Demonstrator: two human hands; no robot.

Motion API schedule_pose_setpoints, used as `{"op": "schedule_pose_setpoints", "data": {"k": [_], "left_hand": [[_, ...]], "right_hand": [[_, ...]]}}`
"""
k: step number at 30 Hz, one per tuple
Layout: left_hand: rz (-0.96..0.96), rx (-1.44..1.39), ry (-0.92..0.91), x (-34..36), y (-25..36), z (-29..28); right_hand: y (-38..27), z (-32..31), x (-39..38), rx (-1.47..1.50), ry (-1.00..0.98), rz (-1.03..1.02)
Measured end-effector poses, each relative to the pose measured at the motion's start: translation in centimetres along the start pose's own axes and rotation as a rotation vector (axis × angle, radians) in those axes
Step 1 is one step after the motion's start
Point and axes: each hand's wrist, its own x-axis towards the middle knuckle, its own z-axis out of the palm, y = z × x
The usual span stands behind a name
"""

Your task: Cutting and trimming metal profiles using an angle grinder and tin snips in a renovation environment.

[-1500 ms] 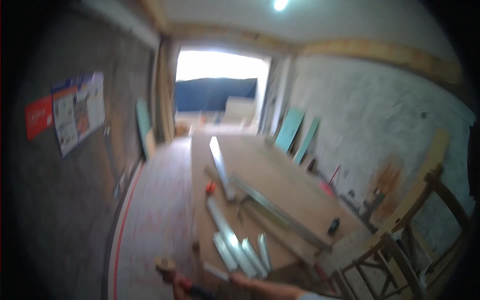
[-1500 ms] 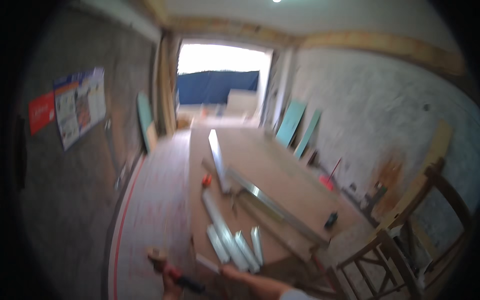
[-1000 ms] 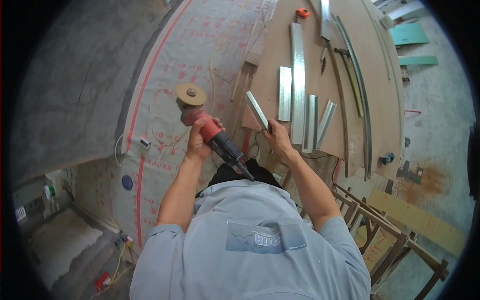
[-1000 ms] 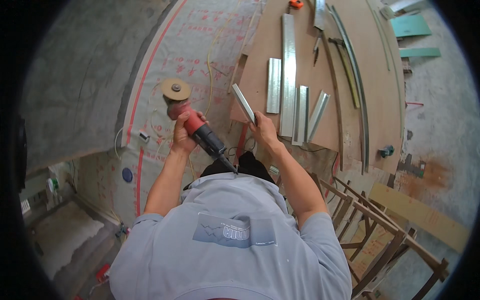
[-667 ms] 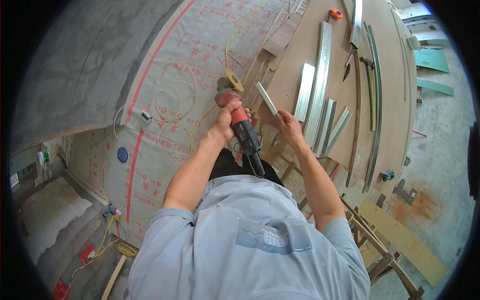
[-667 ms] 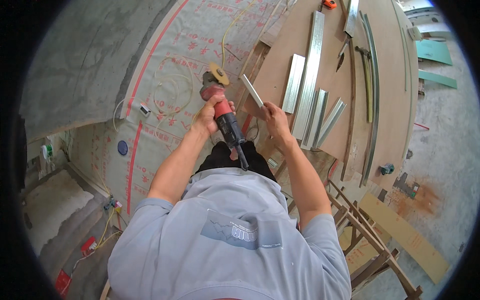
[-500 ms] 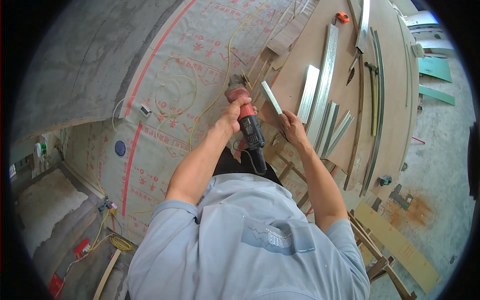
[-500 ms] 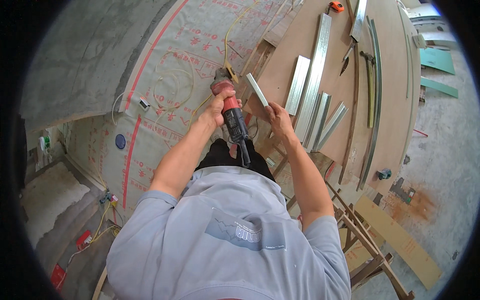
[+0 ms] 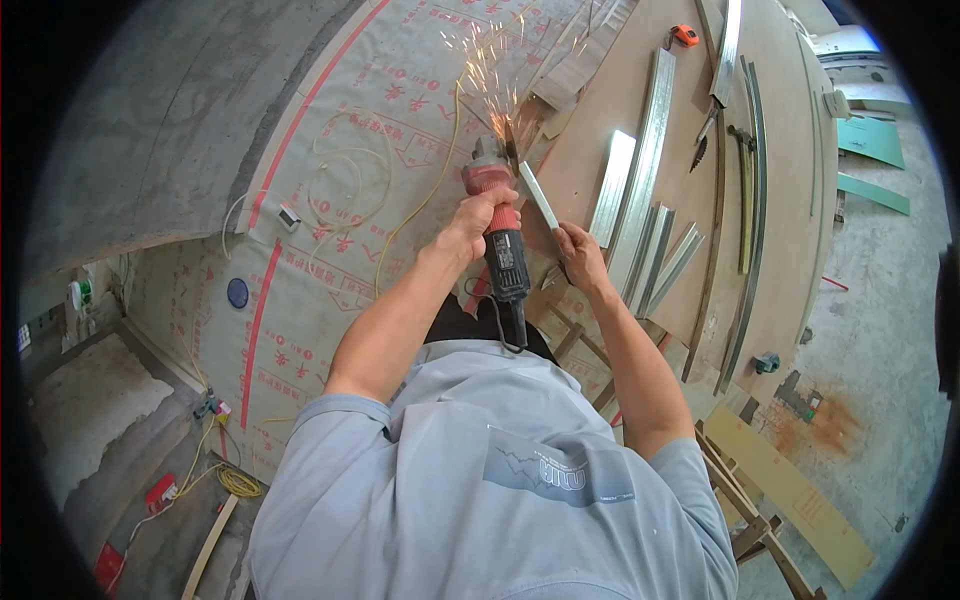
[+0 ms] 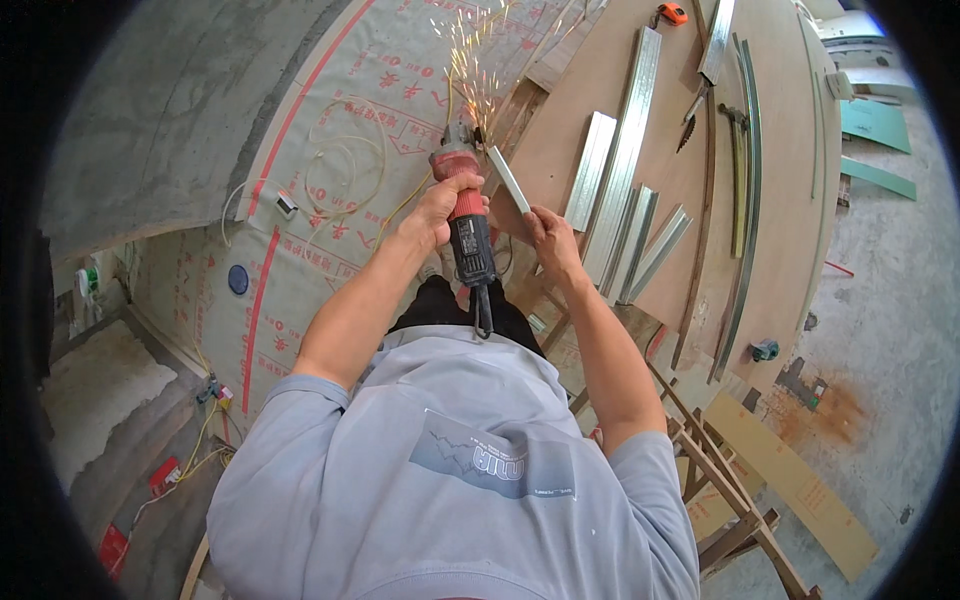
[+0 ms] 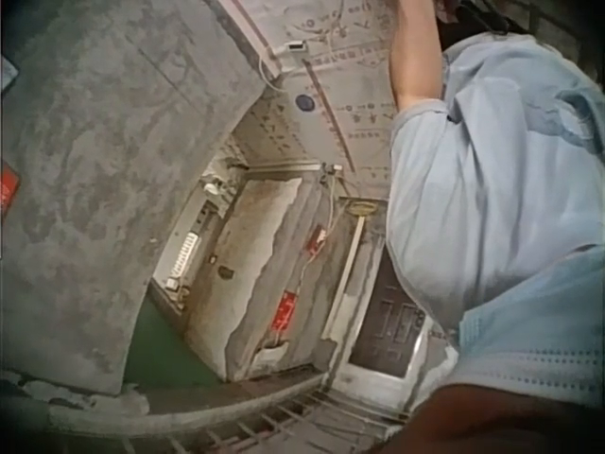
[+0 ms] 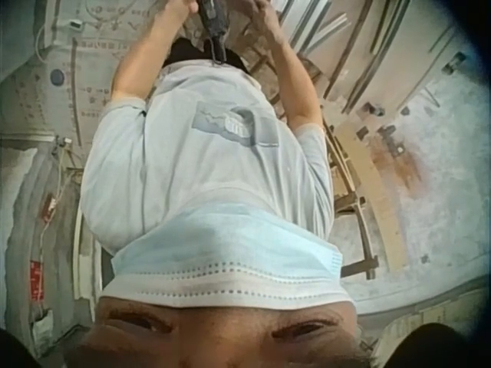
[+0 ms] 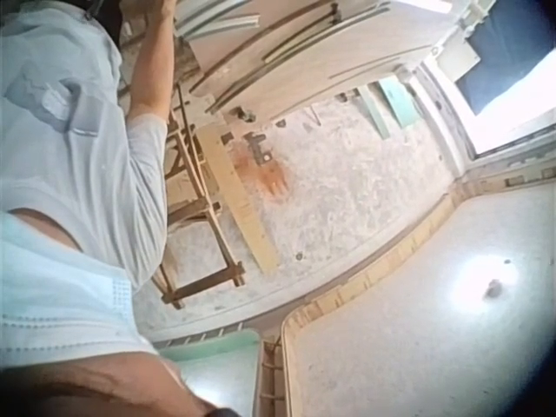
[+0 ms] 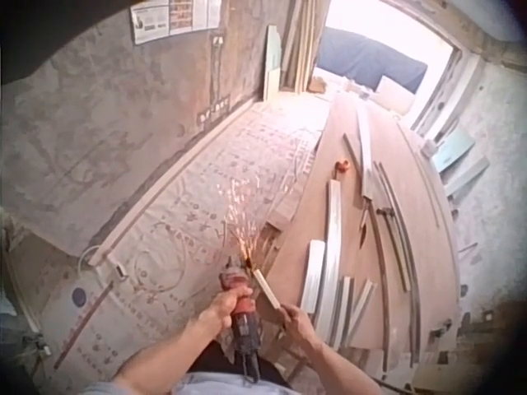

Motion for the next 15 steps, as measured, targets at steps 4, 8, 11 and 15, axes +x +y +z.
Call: {"op": "schedule_pose_setpoints", "data": {"k": [4, 8, 11, 15], "left_hand": [[0.009, 0.021, -0.044, -2.6, 1.1, 1.4], [0.069, -0.005, -0.1, -3.2, 1.1, 1.8], [0.28, -0.099, -0.077, -1.2, -0.7, 1.8], [0.375, -0.209, -0.044, 1.5, -2.9, 2.1]], "right_hand": [[0.5, -0.1, 0.3, 0.038, -0.021, 0.003], [-1.0, -0.6, 0.2, 0.039, -0.079, 0.067], [-0.2, -0.3, 0.2, 0.104, -0.059, 0.014], [1.2, -0.3, 0.7, 0.036, -0.074, 0.032]]}}
